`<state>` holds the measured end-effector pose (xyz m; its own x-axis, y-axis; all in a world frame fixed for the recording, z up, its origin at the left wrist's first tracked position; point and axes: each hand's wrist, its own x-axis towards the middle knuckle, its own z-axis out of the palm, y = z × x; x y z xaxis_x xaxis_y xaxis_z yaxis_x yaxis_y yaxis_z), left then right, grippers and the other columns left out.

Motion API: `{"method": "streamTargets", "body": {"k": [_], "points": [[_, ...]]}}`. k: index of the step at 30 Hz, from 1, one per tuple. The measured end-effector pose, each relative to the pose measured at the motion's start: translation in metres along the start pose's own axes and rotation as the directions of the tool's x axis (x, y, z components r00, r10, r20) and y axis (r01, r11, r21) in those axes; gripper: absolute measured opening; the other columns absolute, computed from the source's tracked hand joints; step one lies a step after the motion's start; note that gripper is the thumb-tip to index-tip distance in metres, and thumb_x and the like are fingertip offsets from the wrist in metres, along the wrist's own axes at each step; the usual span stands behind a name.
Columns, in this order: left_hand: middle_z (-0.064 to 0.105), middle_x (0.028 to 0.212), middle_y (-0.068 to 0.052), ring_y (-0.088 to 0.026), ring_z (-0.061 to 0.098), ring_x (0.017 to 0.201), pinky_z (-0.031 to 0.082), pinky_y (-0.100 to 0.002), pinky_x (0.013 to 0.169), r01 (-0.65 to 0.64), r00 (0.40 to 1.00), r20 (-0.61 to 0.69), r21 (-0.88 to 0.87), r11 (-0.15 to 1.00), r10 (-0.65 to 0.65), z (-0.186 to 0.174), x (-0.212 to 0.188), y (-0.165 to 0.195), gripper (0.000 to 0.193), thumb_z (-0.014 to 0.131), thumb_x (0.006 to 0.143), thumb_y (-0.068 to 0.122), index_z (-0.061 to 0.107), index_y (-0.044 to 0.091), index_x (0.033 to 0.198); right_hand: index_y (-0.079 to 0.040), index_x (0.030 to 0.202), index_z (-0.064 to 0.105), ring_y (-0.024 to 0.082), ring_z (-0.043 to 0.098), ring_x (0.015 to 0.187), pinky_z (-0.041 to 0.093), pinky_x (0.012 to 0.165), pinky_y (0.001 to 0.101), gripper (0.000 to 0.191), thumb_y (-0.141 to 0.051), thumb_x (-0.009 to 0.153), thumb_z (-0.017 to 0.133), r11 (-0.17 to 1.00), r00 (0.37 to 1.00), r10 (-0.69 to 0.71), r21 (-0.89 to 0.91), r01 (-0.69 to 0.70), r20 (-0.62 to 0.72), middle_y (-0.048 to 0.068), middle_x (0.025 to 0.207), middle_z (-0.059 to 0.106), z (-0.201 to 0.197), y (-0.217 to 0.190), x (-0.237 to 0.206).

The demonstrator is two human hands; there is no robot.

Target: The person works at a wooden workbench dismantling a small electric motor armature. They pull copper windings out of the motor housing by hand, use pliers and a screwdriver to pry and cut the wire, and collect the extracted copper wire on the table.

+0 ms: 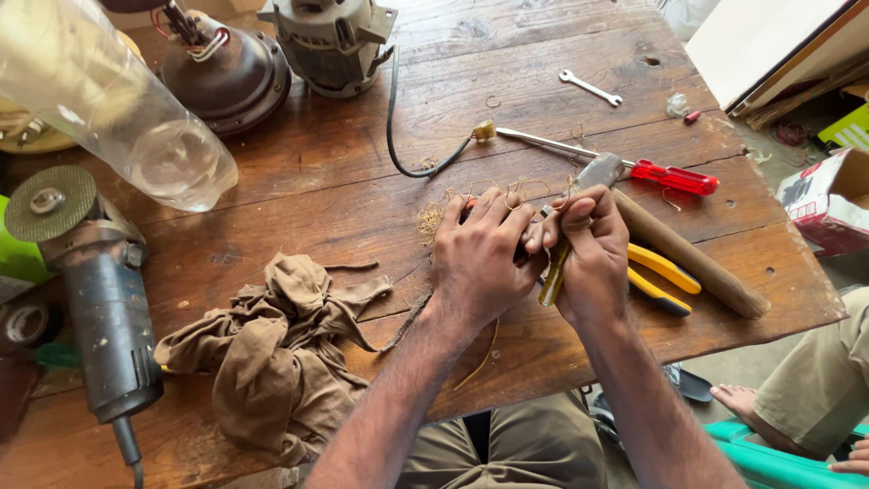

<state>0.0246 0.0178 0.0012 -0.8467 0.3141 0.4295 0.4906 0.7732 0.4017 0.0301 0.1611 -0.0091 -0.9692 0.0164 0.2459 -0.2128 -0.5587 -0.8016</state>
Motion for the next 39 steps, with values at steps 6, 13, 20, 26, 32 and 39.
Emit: {"method": "streamTargets", "body": {"k": [6,13,20,26,32,39], "points": [[0.069,0.129,-0.012,-0.026,0.062,0.127,0.039,-0.056,0.112,-0.014,0.998,-0.054,0.043,0.999,0.016,0.003,0.002,0.004,0.045,0.075,0.080,0.032,0.069,0.011,0.119,-0.007,0.104,0.052,0.011,0.043,0.068,0.047,0.073,0.0309,0.021,-0.026,0.113,0.051,0.991,0.995,0.055,-0.114,-0.065,-0.084,0.001,0.074,0.045,0.004,-0.007,-0.003],[0.069,0.127,-0.013,-0.028,0.062,0.126,0.038,-0.055,0.110,-0.026,0.996,-0.087,0.081,0.996,0.033,0.006,0.002,-0.005,0.044,0.074,0.085,0.034,0.070,0.009,0.121,-0.008,0.102,0.051,0.011,0.044,0.066,0.046,0.071,0.0314,0.017,-0.022,0.110,0.054,0.975,0.980,0.094,-0.181,-0.126,-0.175,0.001,0.073,0.046,0.023,-0.020,-0.029],[0.071,0.129,-0.014,-0.027,0.064,0.125,0.034,-0.053,0.112,-0.128,0.987,-0.104,-0.006,0.992,0.127,0.006,-0.002,-0.012,0.028,0.066,0.093,0.033,0.076,0.014,0.112,-0.003,0.109,0.059,0.012,0.061,0.085,0.056,0.085,0.0276,0.019,-0.019,0.112,0.050,0.941,0.998,0.060,-0.336,-0.052,0.013,0.005,0.088,0.061,0.020,-0.037,-0.023],[0.079,0.120,-0.011,-0.023,0.072,0.120,0.039,-0.052,0.118,-0.049,0.978,-0.200,-0.490,0.870,-0.058,0.001,-0.013,-0.018,0.035,0.053,0.109,0.037,0.077,0.011,0.113,-0.007,0.132,0.067,0.026,0.069,0.089,0.059,0.076,0.0340,0.030,-0.020,0.110,0.052,0.601,0.997,0.076,-0.799,-0.024,0.027,0.015,0.117,0.078,0.024,-0.080,0.000],[0.079,0.108,-0.012,-0.016,0.075,0.101,0.062,-0.032,0.091,0.002,0.951,-0.112,-0.930,0.369,-0.288,-0.006,-0.008,-0.028,0.031,0.051,0.111,0.025,0.072,0.003,0.113,-0.013,0.142,0.055,0.032,0.066,0.113,0.055,0.092,0.0477,0.071,-0.040,0.081,0.080,0.155,0.878,0.436,-0.978,0.143,0.198,0.016,0.136,0.066,0.020,-0.070,0.045],[0.078,0.093,-0.008,-0.013,0.075,0.088,0.062,-0.028,0.079,-0.015,0.955,-0.140,-0.902,0.431,-0.262,-0.007,-0.001,-0.022,0.024,0.054,0.110,0.019,0.071,0.003,0.111,-0.014,0.119,0.071,0.026,0.077,0.096,0.062,0.089,0.0424,0.056,-0.051,0.078,0.081,-0.130,0.661,0.735,-0.926,0.354,0.149,0.013,0.105,0.080,0.033,-0.046,0.099]]}}
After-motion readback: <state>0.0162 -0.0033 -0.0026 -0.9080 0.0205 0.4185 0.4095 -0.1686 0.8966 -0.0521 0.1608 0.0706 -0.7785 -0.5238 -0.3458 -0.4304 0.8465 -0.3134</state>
